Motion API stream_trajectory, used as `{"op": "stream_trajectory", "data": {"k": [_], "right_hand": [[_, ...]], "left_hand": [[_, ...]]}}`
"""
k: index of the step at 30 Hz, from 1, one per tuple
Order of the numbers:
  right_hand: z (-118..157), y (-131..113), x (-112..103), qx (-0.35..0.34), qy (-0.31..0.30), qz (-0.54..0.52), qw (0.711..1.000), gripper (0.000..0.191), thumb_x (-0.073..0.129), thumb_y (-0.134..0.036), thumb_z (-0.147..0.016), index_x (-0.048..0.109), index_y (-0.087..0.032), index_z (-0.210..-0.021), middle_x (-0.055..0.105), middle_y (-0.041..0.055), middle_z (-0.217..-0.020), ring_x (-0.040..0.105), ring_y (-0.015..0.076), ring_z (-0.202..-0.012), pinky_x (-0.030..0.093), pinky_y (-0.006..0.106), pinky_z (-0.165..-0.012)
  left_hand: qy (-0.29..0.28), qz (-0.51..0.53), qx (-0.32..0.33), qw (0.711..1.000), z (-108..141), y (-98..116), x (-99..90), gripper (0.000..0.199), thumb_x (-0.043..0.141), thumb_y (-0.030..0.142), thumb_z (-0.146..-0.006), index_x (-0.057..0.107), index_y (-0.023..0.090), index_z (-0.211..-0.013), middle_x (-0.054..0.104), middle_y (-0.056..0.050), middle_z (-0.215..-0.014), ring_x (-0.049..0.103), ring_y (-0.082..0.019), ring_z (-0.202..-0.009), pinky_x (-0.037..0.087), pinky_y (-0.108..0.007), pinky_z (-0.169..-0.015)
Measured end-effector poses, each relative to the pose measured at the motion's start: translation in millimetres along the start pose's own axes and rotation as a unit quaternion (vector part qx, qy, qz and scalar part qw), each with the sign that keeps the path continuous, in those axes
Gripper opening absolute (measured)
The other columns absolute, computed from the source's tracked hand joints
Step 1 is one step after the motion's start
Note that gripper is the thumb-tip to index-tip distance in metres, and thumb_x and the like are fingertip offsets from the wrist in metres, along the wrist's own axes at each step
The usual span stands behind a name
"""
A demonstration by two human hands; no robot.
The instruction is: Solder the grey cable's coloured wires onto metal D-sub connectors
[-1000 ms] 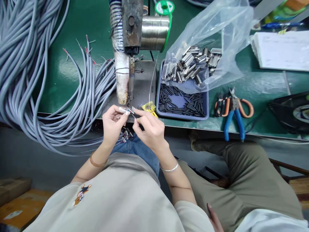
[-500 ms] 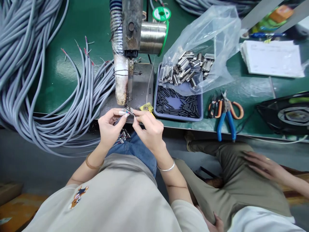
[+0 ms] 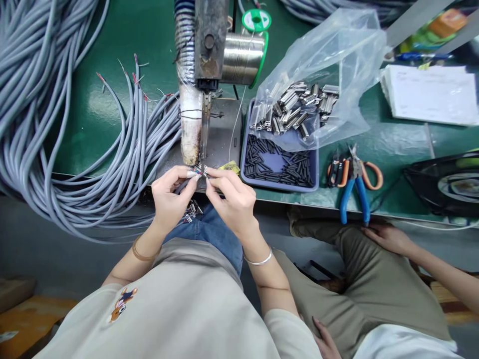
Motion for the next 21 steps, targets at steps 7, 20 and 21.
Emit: {"op": "stream_trajectory", "data": {"k": [7, 20, 21], "right_hand": [[1, -1, -2, -0.024, -0.023, 0.023, 0.999, 0.018, 0.071, -0.007, -0.087, 0.062, -0.022, -0.085, 0.080, 0.0062, -0.103, 0.077, 0.0152, -0.087, 0.062, 0.025, -0.077], [2, -5, -20, 0.079, -0.060, 0.023, 0.995, 0.007, 0.062, -0.017, -0.096, 0.059, -0.023, -0.093, 0.079, 0.0025, -0.092, 0.076, 0.0141, -0.074, 0.059, 0.024, -0.066], [1, -5, -22, 0.110, -0.087, 0.012, 0.990, 0.006, 0.062, -0.019, -0.096, 0.058, -0.023, -0.093, 0.077, 0.0002, -0.085, 0.073, 0.0121, -0.067, 0.056, 0.022, -0.062]], "left_hand": [[-0.027, -0.009, 0.012, 1.000, -1, 1, -2.9, 0.008, 0.068, 0.011, -0.090, 0.069, 0.017, -0.084, 0.074, -0.003, -0.084, 0.069, -0.012, -0.076, 0.055, -0.021, -0.071], [-0.051, -0.009, 0.003, 0.999, 13, 10, 0.4, 0.008, 0.067, 0.014, -0.089, 0.070, 0.017, -0.083, 0.077, -0.006, -0.087, 0.070, -0.012, -0.074, 0.053, -0.022, -0.064], [-0.060, -0.005, 0.010, 0.998, 16, 12, 1.2, 0.008, 0.068, 0.014, -0.089, 0.071, 0.017, -0.083, 0.077, -0.006, -0.088, 0.069, -0.012, -0.073, 0.052, -0.022, -0.063]]}}
Point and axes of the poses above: each hand's wrist, its own z-axis away from the middle knuckle, its own x-axis out of the palm, y = z × x, the point moved 3 cm from there along -z, towards the middle knuckle
